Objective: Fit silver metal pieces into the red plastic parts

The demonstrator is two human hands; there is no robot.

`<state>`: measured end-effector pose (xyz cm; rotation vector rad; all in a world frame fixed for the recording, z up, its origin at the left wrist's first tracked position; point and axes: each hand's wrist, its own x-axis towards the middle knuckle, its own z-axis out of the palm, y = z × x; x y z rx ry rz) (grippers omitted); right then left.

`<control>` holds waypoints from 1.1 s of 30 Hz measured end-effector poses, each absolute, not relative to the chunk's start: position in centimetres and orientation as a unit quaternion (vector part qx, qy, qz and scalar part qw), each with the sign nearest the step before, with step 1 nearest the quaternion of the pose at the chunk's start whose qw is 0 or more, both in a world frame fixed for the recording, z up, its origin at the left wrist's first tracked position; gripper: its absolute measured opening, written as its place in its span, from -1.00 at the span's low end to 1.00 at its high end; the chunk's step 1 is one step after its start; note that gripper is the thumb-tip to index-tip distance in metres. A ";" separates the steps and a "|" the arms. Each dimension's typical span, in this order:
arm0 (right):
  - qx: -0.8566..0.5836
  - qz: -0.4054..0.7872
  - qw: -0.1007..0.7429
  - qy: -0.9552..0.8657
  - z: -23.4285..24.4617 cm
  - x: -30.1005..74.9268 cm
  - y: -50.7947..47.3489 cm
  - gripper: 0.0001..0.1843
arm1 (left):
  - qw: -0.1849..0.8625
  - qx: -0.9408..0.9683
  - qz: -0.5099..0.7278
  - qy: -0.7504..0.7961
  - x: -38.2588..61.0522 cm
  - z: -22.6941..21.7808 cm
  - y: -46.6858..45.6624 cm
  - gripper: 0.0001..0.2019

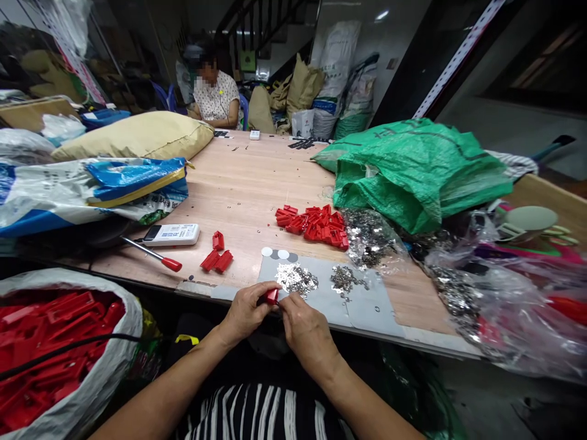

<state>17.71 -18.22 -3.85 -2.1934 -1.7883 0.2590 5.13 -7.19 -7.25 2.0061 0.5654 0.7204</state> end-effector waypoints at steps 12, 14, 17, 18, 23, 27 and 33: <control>-0.713 0.177 0.280 -0.618 -3.7 20.0 -18.9 -0.82 | 0.485 0.816 0.248 0.193 4.5 -6.7 -6.7 -0.68; -0.715 0.176 0.265 -0.623 -3.9 19.8 -18.8 -0.81 | 0.484 0.820 0.241 0.187 4.5 -6.5 -6.6 -0.69; -0.714 0.170 0.247 -0.632 -3.9 19.8 -18.5 -0.82 | 0.476 0.829 0.233 0.179 4.5 -6.5 -6.5 -0.68; -0.712 0.169 0.243 -0.637 -3.9 19.9 -18.4 -0.82 | 0.472 0.832 0.232 0.178 4.5 -6.5 -6.5 -0.67; -0.705 0.165 0.228 -0.651 -3.5 20.0 -18.3 -0.81 | 0.465 0.838 0.231 0.169 4.5 -6.6 -6.4 -0.65; -0.701 0.162 0.220 -0.659 -3.5 19.7 -18.4 -0.78 | 0.466 0.838 0.231 0.166 4.4 -6.6 -6.4 -0.64; -0.712 0.149 0.188 -0.660 -3.6 19.3 -18.0 -0.74 | 0.490 0.819 0.244 0.174 4.4 -6.4 -6.7 -0.59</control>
